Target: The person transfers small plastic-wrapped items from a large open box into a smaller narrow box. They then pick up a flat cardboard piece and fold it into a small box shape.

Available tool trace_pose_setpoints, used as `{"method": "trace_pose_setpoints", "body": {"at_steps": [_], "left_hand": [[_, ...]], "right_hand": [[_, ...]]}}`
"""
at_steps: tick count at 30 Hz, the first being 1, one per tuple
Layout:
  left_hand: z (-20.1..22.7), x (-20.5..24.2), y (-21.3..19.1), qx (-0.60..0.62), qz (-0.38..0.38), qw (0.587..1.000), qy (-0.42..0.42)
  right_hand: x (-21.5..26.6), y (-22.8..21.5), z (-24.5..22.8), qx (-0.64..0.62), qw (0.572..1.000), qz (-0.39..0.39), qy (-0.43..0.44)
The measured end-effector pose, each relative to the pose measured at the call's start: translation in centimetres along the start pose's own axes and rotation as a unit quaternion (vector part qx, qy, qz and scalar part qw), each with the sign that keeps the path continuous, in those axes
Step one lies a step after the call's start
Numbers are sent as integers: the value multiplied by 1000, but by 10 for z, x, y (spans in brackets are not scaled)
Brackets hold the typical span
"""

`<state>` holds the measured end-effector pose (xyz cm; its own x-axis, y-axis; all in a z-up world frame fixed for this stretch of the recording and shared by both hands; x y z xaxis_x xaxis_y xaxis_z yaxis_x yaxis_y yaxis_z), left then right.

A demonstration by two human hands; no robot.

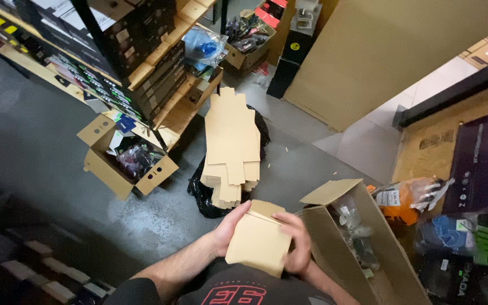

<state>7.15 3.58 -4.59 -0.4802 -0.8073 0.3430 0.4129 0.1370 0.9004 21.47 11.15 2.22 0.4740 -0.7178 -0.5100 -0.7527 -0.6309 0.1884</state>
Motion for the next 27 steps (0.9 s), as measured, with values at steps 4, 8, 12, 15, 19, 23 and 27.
{"method": "trace_pose_setpoints", "body": {"at_steps": [4,8,12,15,19,23,27], "left_hand": [[24,19,12,-126,147,980,-33],[42,25,9,-173,183,968,-13],[59,45,3,-287,350,891,-30],[57,40,-5,-248,315,916,8],[63,39,-19,-204,325,922,45],[81,56,11,-147,286,936,143],[93,60,10,-209,34,894,394]], "right_hand": [[-3,9,-2,181,938,-286,67],[-10,15,-7,221,881,-367,200],[-17,22,-5,268,851,-384,238],[-19,24,1,285,839,-363,290],[8,9,36,325,839,-325,290],[10,0,51,318,884,-167,300],[4,-6,60,180,936,-41,299]]}}
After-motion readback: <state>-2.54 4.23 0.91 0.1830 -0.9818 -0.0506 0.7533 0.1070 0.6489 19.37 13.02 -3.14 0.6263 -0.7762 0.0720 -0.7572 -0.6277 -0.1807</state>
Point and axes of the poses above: each hand's wrist, its own x-axis away from the middle knuckle, its own y-axis out of the palm, z = x × y, the point moved 6 cm from there along -x, towards the middle knuckle, and after that the axes turned 14 degrees about -x, right-handed, at the moved point
